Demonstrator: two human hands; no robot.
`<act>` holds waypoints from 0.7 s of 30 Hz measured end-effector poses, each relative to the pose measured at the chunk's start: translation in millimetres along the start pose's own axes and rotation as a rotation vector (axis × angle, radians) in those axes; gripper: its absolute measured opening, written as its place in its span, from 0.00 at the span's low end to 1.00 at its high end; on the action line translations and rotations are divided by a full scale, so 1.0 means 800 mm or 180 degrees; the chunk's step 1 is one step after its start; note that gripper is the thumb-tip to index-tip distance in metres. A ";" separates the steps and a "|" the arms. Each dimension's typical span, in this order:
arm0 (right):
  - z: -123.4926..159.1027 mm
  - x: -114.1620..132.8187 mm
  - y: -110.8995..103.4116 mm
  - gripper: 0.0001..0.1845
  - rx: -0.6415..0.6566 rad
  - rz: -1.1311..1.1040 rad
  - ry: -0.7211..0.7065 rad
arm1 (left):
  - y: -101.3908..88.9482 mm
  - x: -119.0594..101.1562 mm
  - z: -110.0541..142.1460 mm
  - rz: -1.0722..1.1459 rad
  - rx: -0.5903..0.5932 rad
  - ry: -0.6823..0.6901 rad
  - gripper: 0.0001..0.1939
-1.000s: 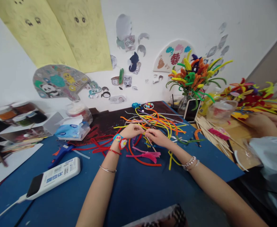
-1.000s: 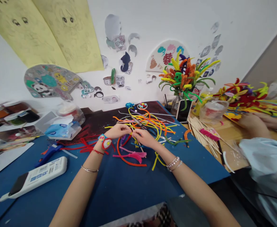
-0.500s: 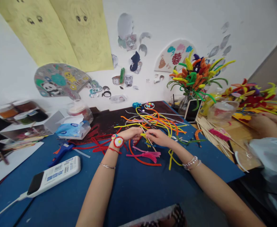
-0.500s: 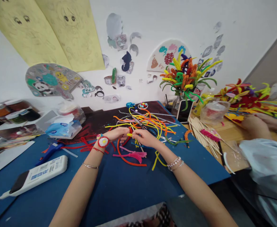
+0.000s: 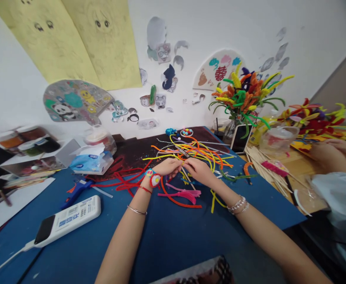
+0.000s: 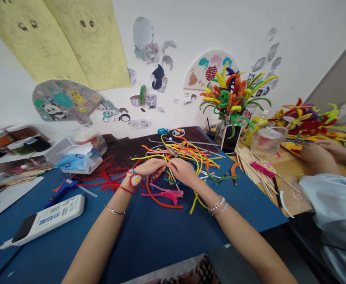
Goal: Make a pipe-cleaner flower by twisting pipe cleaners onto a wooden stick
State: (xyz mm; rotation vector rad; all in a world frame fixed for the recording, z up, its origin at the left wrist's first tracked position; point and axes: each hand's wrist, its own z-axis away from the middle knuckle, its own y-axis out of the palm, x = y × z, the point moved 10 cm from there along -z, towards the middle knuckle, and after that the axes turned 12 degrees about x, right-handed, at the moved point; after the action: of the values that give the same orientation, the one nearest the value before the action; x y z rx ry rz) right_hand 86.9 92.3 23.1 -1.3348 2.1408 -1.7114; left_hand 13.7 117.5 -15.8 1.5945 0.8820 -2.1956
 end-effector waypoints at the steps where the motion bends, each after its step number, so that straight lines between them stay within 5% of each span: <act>1: 0.001 0.002 0.000 0.13 -0.0020 0.0085 -0.0013 | 0.002 0.000 -0.001 0.0166 0.0008 0.0029 0.21; 7: 0.002 0.009 0.011 0.14 0.0121 0.0784 -0.0004 | 0.011 0.014 -0.011 0.1054 0.0001 -0.0004 0.20; 14: 0.004 0.019 0.019 0.12 0.0115 0.1779 -0.0205 | 0.021 0.020 -0.015 0.1415 0.0141 -0.0120 0.18; 21: 0.007 0.029 0.017 0.12 0.0028 0.2059 -0.0369 | 0.023 0.020 -0.012 0.1605 0.0256 -0.0125 0.19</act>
State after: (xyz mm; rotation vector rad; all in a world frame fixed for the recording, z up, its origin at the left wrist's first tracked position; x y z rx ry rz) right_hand 68.3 72.8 19.4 -0.6027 2.1565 -1.3358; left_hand 26.1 111.2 -38.6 1.5885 0.3296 -1.9093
